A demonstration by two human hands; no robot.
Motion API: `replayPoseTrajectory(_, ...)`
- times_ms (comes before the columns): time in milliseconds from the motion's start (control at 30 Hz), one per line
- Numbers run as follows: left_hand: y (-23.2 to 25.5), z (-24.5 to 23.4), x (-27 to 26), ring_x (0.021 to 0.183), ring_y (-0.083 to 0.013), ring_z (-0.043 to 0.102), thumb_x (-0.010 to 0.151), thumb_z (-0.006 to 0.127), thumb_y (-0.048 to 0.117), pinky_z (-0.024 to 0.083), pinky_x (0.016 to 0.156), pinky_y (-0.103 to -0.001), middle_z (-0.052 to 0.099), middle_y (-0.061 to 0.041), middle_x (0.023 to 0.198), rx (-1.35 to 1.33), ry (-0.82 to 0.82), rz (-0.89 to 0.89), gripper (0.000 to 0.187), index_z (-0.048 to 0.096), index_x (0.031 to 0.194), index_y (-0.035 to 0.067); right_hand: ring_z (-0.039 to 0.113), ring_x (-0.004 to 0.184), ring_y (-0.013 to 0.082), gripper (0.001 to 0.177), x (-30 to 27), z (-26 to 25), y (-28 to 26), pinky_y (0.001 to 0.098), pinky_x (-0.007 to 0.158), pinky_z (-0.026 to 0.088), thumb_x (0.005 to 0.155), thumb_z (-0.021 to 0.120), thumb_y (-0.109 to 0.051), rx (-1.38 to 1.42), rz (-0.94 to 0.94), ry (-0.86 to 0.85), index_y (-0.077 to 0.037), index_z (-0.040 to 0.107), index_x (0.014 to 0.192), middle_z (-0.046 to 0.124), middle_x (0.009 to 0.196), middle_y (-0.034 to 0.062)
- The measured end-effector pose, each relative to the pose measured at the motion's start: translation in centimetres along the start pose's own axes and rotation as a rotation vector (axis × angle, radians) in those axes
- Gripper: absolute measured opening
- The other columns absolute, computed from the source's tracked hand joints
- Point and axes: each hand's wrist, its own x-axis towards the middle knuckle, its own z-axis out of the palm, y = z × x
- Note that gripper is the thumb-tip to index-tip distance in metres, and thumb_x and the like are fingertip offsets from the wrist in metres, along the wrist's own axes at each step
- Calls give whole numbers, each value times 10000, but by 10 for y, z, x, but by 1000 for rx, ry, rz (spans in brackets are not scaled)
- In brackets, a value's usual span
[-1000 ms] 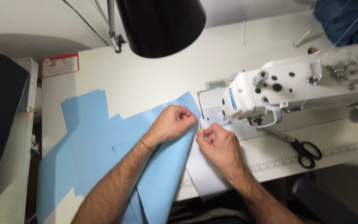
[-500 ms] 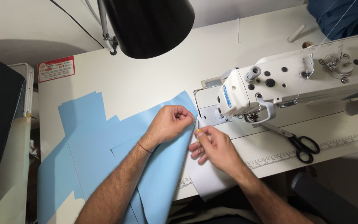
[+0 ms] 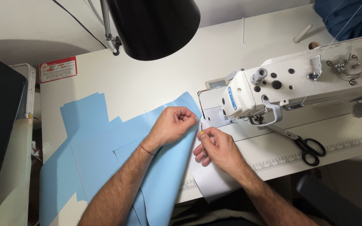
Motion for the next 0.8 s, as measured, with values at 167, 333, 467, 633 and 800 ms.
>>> replayPoseTrajectory(167, -1, 0, 0, 560, -53, 550, 798, 724, 169, 486, 548, -238, 665, -8, 629, -24, 0, -9, 148, 783, 879, 61, 779, 600, 322, 322, 1, 1, 0, 380, 483, 668, 1005, 506, -142, -5, -3, -8, 139, 602, 1130, 766, 798, 313)
replayPoseTrajectory(333, 2, -2, 0, 571, -58, 538, 803, 708, 159, 475, 555, -232, 637, 2, 611, -45, -10, -1, 148, 784, 884, 60, 780, 617, 313, 329, 0, 2, 2, 362, 491, 667, 1011, 486, -146, -3, -22, -1, 136, 596, 1143, 766, 800, 303)
replayPoseTrajectory(467, -2, -1, 2, 575, -58, 540, 807, 711, 168, 475, 553, -232, 635, 2, 608, -54, -9, 5, 147, 784, 881, 63, 776, 612, 306, 325, 1, 3, 4, 350, 480, 661, 1015, 480, -148, -8, -40, -5, 130, 591, 1142, 763, 793, 303)
replayPoseTrajectory(633, -4, -2, 5, 577, -57, 540, 809, 720, 172, 475, 552, -228, 634, 3, 604, -66, -17, 8, 147, 785, 882, 63, 773, 602, 301, 328, 2, 4, 6, 346, 471, 659, 1017, 471, -152, 3, -44, -1, 130, 584, 1142, 762, 784, 302)
replayPoseTrajectory(800, -11, -1, 9, 574, -60, 540, 817, 715, 173, 476, 545, -214, 637, 7, 586, -104, -29, 4, 143, 783, 882, 67, 783, 626, 307, 345, 5, 5, 13, 346, 473, 660, 1044, 451, -177, 20, -91, -11, 126, 558, 1171, 760, 817, 311)
